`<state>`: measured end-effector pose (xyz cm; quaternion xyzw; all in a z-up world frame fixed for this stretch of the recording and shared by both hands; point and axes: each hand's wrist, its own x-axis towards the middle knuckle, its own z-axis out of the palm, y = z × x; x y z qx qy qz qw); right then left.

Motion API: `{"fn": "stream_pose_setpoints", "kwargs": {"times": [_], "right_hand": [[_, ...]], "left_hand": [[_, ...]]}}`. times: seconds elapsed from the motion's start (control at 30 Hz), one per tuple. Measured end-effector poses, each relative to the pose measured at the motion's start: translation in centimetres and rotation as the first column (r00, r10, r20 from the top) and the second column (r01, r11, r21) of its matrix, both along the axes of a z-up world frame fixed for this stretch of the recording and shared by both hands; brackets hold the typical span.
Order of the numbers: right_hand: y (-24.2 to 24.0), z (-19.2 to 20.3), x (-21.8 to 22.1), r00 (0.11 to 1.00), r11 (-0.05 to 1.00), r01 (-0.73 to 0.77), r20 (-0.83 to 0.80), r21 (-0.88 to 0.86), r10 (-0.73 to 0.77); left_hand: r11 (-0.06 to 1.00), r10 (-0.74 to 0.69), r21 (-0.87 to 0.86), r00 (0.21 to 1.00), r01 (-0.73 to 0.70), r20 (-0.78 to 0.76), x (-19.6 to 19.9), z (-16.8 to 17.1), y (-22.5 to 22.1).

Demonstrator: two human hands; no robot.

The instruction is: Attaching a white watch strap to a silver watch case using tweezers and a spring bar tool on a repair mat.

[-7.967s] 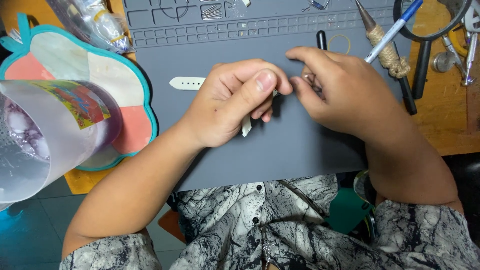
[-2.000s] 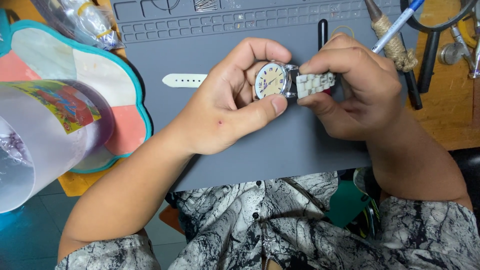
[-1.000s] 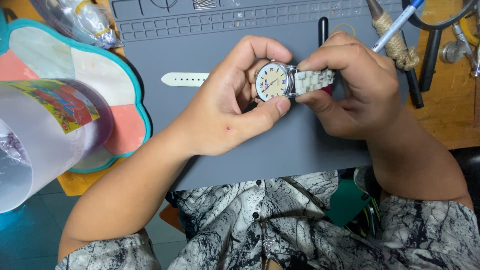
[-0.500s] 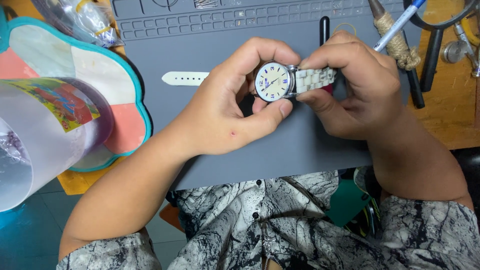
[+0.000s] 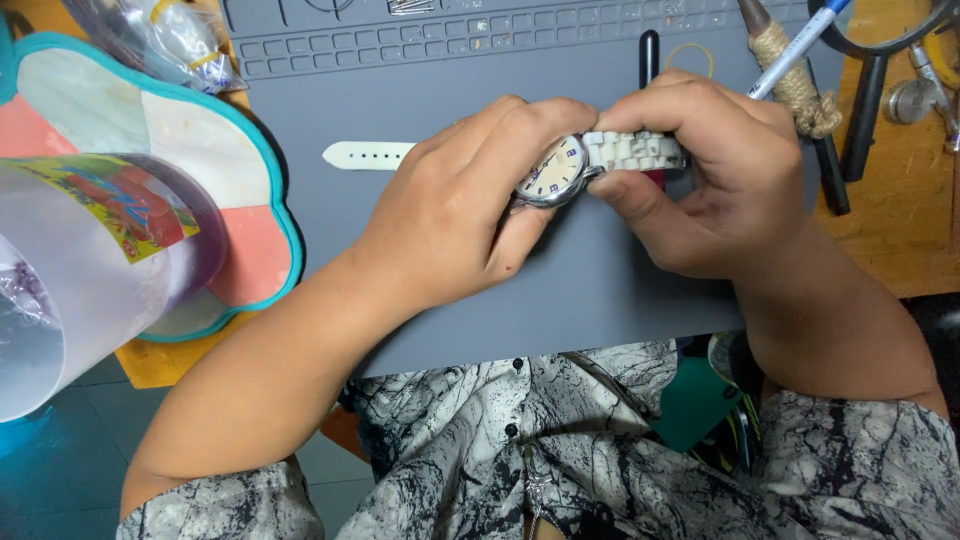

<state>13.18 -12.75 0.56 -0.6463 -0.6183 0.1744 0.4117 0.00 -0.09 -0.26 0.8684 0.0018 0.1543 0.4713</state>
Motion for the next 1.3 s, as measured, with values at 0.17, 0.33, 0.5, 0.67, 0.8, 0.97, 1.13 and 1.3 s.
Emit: {"fn": "stream_pose_setpoints", "kwargs": {"times": [0.17,0.33,0.5,0.67,0.8,0.97,1.13,1.3], "right_hand": [[0.5,0.2,-0.2,0.999,0.999,-0.031,-0.009,0.031,0.031],[0.3,0.2,-0.6,0.995,0.999,-0.012,-0.099,-0.035,0.008],[-0.5,-0.4,-0.7,0.978,0.991,0.067,-0.189,-0.119,-0.089],[0.2,-0.4,-0.8,0.977,0.999,0.041,-0.210,0.015,-0.036],[0.3,-0.4,-0.7,0.999,0.987,0.014,-0.033,0.162,-0.009],[0.2,0.0,-0.6,1.000,0.988,0.002,0.014,0.153,-0.004],[0.3,0.1,-0.6,0.998,0.992,0.038,0.039,0.117,-0.043],[0.3,0.0,-0.2,1.000,0.994,-0.026,0.010,0.109,0.025]], "left_hand": [[0.999,-0.052,0.020,0.998,0.051,0.044,0.0,-0.3,-0.1],[0.998,-0.035,-0.058,0.999,0.037,0.034,-0.2,-0.7,-0.2],[0.999,-0.017,-0.042,0.999,0.018,0.042,-0.2,-1.0,-0.3],[0.998,0.023,-0.057,1.000,-0.022,0.013,-0.2,-0.6,-0.3],[0.974,0.053,-0.215,0.993,-0.074,-0.101,-0.1,0.3,-0.2],[0.940,0.046,-0.324,0.982,-0.105,-0.183,0.2,0.8,-0.2],[0.916,0.034,-0.384,0.977,-0.114,-0.209,0.4,0.7,-0.3],[0.925,0.054,-0.356,0.973,-0.134,-0.225,0.4,0.4,-0.3]]}}
